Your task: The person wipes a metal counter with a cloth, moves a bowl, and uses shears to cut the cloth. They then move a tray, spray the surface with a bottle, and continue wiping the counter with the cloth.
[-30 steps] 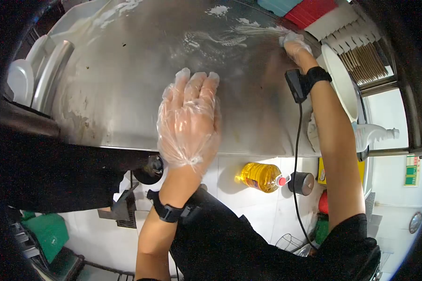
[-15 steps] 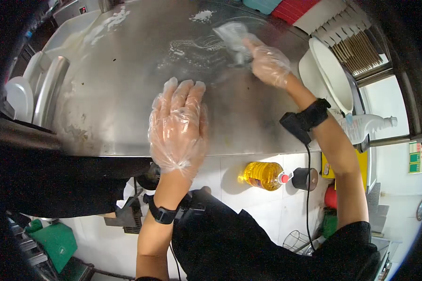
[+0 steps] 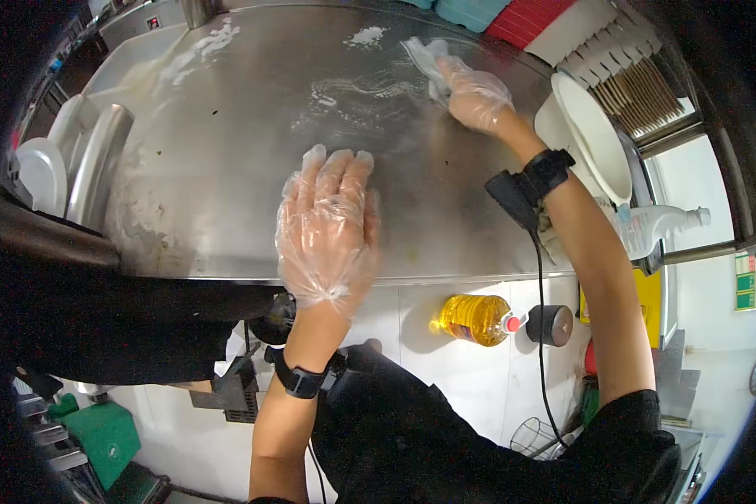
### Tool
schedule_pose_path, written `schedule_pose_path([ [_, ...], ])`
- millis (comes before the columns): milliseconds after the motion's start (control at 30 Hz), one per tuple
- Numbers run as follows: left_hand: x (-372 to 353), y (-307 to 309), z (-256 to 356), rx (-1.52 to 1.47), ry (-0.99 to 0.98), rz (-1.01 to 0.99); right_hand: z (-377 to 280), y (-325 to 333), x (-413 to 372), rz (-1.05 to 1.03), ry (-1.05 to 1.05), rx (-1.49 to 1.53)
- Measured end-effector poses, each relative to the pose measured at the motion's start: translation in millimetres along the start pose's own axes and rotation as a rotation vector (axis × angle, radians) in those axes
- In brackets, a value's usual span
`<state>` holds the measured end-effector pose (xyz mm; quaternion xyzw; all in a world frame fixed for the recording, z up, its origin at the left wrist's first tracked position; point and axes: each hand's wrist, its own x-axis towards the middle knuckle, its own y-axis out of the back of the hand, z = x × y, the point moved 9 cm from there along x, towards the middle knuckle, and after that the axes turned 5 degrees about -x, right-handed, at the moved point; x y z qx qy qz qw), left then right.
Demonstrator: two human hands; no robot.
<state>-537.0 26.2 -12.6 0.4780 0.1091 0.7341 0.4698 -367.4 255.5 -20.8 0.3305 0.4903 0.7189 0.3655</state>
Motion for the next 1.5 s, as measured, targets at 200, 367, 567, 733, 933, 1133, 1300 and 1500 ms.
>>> schedule_pose_path([
  [200, -1, 0, -2, 0.012, 0.006, -0.009, 86, -18, -5, -0.096, -0.451, -0.038],
  [367, 1, -2, -5, 0.001, 0.025, -0.027, 139, -51, 5, -0.451, -0.717, 0.03],
  [567, 4, -1, -5, -0.016, 0.039, -0.036, 119, -52, 57, -0.488, -0.572, 0.158],
  [733, 5, -1, -3, -0.035, 0.033, -0.055, 58, -41, 98, -0.306, -0.163, -0.028],
  [933, 4, 2, -1, 0.006, 0.032, -0.036, -19, -13, 74, -0.109, 0.125, 0.037],
  [1133, -1, 1, 1, 0.005, 0.006, 0.007, -103, 41, -11, 0.051, 0.373, 0.203],
  [1300, 0, 11, 6, -0.028, -0.054, 0.036, -117, 58, -77, -0.094, 0.366, 0.309],
  [1500, 5, 23, 3, -0.239, 0.129, -0.083, -90, 73, -128, 0.173, 0.347, 0.77],
])
